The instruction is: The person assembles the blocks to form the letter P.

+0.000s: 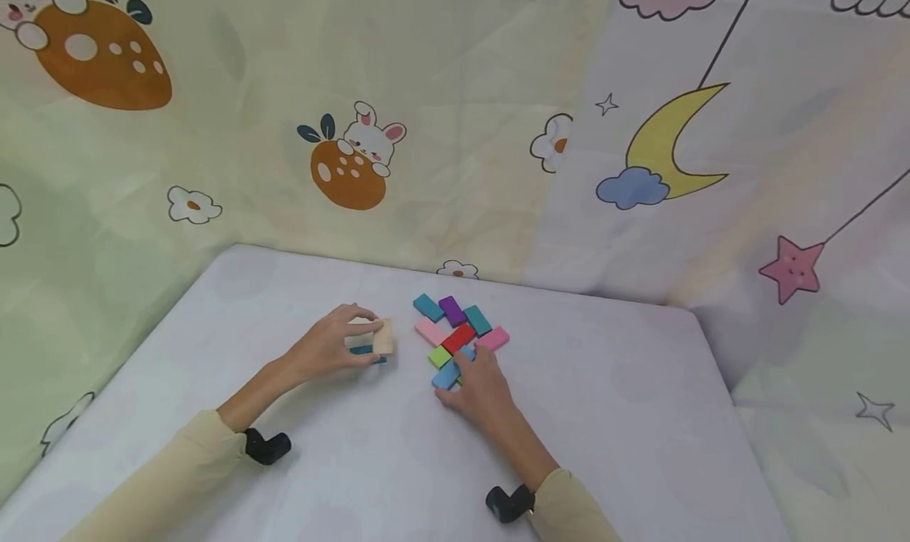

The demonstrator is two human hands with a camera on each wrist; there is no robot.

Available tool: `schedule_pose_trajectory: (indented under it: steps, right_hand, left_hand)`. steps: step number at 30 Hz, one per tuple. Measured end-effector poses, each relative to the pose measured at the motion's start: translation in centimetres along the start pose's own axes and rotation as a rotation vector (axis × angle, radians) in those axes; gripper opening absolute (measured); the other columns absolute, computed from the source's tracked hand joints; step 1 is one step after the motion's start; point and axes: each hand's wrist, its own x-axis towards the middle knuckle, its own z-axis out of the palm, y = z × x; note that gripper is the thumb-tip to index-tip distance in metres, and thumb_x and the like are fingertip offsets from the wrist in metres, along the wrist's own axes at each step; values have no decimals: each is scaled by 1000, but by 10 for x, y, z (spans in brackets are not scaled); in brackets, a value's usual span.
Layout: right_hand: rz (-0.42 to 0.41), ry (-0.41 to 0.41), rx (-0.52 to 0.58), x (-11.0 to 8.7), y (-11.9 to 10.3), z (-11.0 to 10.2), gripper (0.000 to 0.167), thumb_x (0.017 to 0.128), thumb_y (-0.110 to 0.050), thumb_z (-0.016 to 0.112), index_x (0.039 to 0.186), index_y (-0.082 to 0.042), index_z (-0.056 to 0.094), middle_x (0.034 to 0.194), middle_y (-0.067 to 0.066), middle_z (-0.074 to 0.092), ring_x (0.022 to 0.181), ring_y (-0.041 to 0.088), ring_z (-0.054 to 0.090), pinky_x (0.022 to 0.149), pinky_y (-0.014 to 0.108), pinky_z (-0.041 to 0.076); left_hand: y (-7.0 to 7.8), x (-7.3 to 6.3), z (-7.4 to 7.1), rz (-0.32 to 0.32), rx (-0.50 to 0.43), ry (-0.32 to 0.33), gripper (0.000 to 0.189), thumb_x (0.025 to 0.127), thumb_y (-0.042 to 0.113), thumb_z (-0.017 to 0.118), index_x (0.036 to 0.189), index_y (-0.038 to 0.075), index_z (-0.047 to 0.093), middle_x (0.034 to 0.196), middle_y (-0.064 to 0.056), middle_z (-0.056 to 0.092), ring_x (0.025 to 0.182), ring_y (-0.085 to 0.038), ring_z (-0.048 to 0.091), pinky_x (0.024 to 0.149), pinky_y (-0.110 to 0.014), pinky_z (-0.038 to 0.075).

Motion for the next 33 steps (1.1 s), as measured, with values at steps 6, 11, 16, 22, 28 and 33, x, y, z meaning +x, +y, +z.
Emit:
schedule_pose_trajectory:
  steps: [6,11,16,22,28,33]
  right_hand:
    - [-10,11,3,1,0,1,63,73,-43,81,124,-12,61,134,21,50,121,33,50,82,44,58]
    - [12,-31,97,2,-1,-6,64,73,-42,81,125,-10,60,128,19,51,116,30,50,79,43,59]
    - [-54,1,176,6,-17,-26,62,72,-39,82,122,-9,62,122,18,54,113,30,52,79,43,59]
    - [-173,-13,245,16,-58,-37,59,75,-42,79,124,-13,63,131,18,52,118,31,53,82,43,58]
    - [-297,-57,234,34,-112,-45,58,78,-45,75,126,-15,62,134,18,52,119,31,53,84,44,58]
    - [-378,-98,212,41,-154,-39,58,79,-46,74,128,-17,62,136,17,51,119,28,54,87,38,57]
  left_hand:
    - [-48,-69,-29,47,38,22,52,70,23,83,119,11,70,115,-3,66,108,-23,58,87,-41,54]
    - [-77,-135,-42,163,38,-17,56,65,18,86,118,14,70,120,2,66,113,-18,57,91,-28,50]
    - [-84,-169,-46,191,-1,1,56,66,18,86,119,15,69,122,3,66,115,-12,54,100,-6,32]
    - [-84,-178,-47,176,-27,6,58,65,16,86,120,14,68,123,2,65,116,-11,54,101,-1,26]
    - [-87,-180,-46,168,-35,0,55,67,16,86,119,12,69,122,-1,66,114,-12,55,100,0,28]
    - [-86,-182,-45,159,-34,-23,52,70,18,85,120,11,69,125,-1,66,114,-13,56,98,-2,33]
